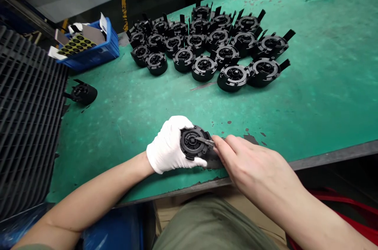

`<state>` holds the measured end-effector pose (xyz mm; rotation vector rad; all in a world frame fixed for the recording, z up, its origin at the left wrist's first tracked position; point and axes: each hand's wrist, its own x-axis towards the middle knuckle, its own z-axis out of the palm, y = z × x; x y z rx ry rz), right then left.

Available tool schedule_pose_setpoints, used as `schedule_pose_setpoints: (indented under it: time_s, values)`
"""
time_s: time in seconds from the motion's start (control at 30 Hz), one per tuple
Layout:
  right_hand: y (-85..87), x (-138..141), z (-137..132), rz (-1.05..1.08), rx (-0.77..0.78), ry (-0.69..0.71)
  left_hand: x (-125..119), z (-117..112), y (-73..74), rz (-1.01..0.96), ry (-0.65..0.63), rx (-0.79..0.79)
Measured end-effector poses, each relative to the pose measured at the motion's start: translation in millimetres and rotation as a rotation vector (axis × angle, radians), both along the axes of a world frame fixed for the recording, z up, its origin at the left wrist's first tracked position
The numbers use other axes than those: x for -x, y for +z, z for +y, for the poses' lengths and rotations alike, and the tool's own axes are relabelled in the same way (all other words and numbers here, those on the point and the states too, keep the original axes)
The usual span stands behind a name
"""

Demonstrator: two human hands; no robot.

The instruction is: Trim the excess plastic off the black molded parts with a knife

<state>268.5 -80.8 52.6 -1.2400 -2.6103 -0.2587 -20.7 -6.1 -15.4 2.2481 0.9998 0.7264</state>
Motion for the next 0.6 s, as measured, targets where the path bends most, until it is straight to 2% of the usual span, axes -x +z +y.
schedule_pose_setpoints:
  time_s: [0.17,0.43,0.5,0.6]
  values:
    - [3.0,-4,-1,-0.055,0.065,0.014,-2,2,7.7,0.004,-0.023,0.025]
    - [8.6,-5,-10,-0.071,0.073,0.098,-2,3,1.9,0.010,-0.024,0.012]
    - [8.4,-6,-11,-0.052,0.062,0.081,-1,2,-2.9,0.016,0.002,-0.014]
    - [7.6,-7,-9,0.006,0.064,0.039,1,-1,-11.0,0.013,0.112,-0.071]
